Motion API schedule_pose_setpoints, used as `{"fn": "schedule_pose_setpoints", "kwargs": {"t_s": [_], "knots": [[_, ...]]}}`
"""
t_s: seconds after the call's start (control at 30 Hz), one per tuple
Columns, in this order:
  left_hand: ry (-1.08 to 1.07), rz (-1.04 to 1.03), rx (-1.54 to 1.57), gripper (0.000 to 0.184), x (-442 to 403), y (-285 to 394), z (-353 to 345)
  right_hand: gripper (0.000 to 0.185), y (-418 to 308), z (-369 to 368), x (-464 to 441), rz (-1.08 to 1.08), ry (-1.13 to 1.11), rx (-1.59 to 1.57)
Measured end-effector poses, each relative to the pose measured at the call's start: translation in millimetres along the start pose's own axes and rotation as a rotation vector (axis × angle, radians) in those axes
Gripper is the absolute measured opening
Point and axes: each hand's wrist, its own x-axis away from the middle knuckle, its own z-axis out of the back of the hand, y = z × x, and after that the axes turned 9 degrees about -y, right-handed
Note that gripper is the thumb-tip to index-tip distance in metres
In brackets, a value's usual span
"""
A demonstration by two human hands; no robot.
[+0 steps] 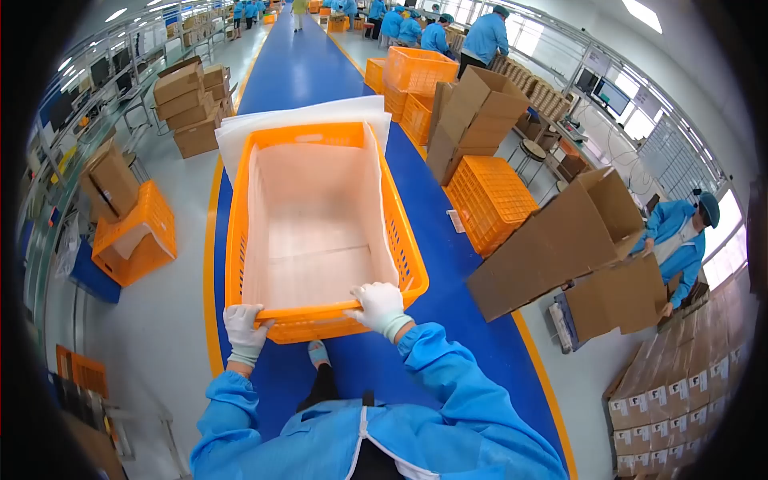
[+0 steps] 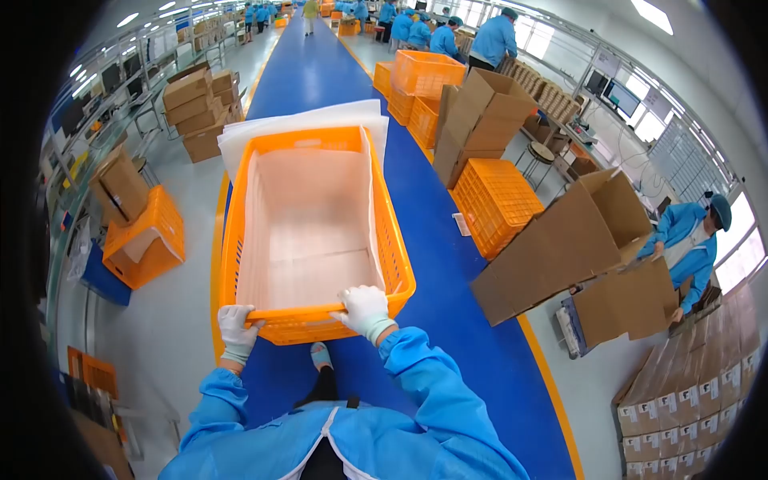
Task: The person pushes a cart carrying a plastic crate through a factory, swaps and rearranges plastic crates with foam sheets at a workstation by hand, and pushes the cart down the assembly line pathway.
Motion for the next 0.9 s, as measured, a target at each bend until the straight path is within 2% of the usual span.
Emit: {"fn": "schedule_pose_setpoints", "kwargs": {"t_s": [0.17, 0.33, 0.4, 0.5, 0.6, 0.73, 0.9], "knots": [[-0.032, 0.007, 0.018, 0.040, -137.8, -77.1, -58.4, 0.037, 47.5, 12.0, -150.0, -0.034, 0.074, 0.003], [-0.082, 0.030, 0.018, 0.040, -267.6, -159.7, -111.8, 0.033, 89.4, 24.9, -303.2, -0.074, 0.027, -0.018], [-0.089, 0.030, 0.026, 0.040, -319.6, -191.2, -135.5, 0.032, 106.0, 23.8, -362.8, -0.072, 0.100, -0.052], [-0.040, -0.013, 0.021, 0.041, -392.4, -244.2, -175.9, 0.030, 138.0, 34.1, -453.3, -0.025, 0.075, -0.008], [-0.042, 0.017, 0.016, 0.042, -468.4, -282.8, -211.5, 0.027, 174.2, 34.0, -539.4, 0.037, 0.182, -0.046], [-0.072, 0.001, 0.018, 0.041, -571.7, -344.8, -261.7, 0.027, 222.6, 48.0, -657.5, 0.034, 0.134, -0.065], [-0.130, 0.077, -0.009, 0.042, -697.5, -411.0, -318.3, 0.026, 276.0, 56.0, -801.2, 0.031, 0.144, -0.083]]}}
